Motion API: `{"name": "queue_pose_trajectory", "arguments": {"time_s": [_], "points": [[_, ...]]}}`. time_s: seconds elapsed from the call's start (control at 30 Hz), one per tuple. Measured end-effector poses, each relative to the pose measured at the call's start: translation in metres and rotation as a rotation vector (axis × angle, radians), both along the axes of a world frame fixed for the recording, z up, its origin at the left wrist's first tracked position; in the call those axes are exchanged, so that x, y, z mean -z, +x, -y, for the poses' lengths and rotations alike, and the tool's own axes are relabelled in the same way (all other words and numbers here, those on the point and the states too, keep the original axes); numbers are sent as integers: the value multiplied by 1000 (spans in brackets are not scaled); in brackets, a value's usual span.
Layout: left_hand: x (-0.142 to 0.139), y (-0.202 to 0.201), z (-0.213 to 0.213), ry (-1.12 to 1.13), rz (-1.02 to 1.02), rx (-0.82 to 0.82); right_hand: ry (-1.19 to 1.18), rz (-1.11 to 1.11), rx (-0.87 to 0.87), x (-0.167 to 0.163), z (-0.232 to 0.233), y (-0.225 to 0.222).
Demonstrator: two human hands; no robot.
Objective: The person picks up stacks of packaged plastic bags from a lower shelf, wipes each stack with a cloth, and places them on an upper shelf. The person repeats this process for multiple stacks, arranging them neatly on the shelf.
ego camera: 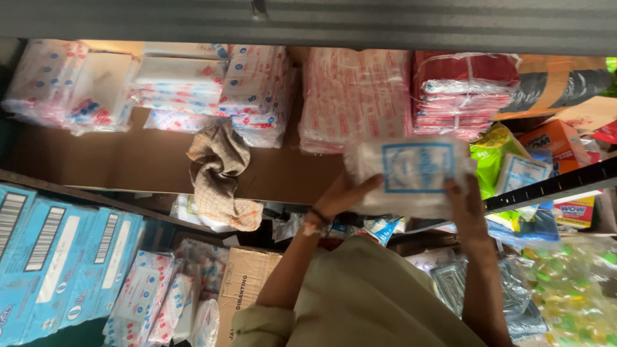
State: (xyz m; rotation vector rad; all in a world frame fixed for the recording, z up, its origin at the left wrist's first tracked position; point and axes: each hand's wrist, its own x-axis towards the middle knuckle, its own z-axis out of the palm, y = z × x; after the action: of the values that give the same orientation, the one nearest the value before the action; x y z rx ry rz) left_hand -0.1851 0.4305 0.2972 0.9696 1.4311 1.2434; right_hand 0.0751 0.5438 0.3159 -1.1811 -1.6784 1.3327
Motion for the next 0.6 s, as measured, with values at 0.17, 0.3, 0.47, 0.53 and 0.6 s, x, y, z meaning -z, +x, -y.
{"name": "queue_pose_trajectory", "arguments": {"time_s": [0.17, 0.3, 0.47, 0.53, 0.6], "points": [[32, 37, -82, 178, -118, -22, 1, 213, 237, -37, -25, 32], [73, 53, -125, 37, -31, 49, 63, 43, 233, 0, -46, 42], [118, 55, -142, -69, -284, 149, 216, 103, 324, 56, -66, 36], [126, 62, -142, 43, -263, 59, 238, 47, 295, 53, -52, 39], [124, 69, -146, 164, -273, -45, 307, 102, 260, 34, -35, 39]]}}
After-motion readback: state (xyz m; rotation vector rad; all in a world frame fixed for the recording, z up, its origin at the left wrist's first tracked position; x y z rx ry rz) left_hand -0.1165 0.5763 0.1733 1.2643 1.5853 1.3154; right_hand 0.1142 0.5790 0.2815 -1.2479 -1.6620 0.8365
